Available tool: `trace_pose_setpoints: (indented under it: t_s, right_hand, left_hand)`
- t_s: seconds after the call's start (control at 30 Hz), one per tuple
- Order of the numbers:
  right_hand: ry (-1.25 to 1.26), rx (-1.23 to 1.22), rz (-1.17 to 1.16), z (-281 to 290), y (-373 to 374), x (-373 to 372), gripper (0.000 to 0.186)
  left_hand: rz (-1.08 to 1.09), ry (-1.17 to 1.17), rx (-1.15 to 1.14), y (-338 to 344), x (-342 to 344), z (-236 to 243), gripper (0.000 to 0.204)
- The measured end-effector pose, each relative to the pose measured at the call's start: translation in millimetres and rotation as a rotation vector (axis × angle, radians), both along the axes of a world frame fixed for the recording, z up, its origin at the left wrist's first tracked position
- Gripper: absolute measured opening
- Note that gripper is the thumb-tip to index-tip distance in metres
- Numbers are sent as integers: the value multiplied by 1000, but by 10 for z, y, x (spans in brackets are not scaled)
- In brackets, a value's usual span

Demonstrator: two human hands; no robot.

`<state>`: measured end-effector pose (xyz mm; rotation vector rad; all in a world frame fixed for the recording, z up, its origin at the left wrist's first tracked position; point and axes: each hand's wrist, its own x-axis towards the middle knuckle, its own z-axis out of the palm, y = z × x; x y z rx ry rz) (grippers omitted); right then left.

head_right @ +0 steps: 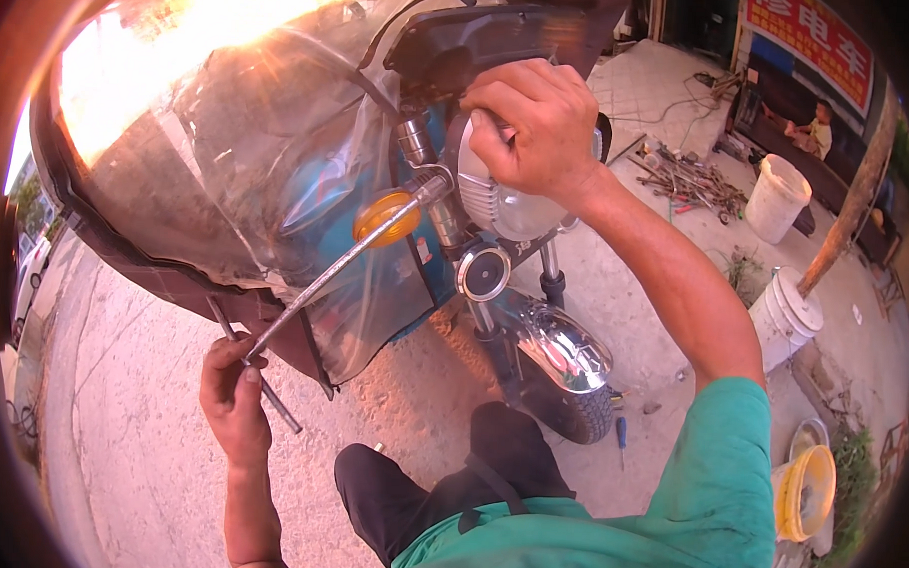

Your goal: The person repairs the headlight assembly of a motorcycle using a T-handle socket wrench to tighten bolts while holding the assembly in place by hand.

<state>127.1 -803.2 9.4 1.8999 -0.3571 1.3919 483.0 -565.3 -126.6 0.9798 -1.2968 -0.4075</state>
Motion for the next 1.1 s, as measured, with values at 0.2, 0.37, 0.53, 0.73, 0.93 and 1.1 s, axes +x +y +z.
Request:
trace_pose_setpoints:
  t_s: [0.2,0.37,0.53,0.73,0.93,1.1]
  right_hand:
    - [4,6,-13,0,7,-2,10]
    - [-2,22,-14,-3,21,-12,10]
    - [-5,19,-4,4,20,1,10]
    - [2,48,-11,-17,50,-8,11]
    - [9,82,-17,-9,71,-5,12]
    - [10,73,-28,-10,63,-8,12]
  left_hand:
    - [94,-222,-105,-64,66,-122,56]
    - [-327,321,148,-62,70,11,64]
    - [-393,262,166,-93,129,132,53]
    - [53,-422,-91,-83,149,-15,34]
    - [-129,-318,119,-76,268,66,40]
    - [-271,-237,272,-126,173,199,38]
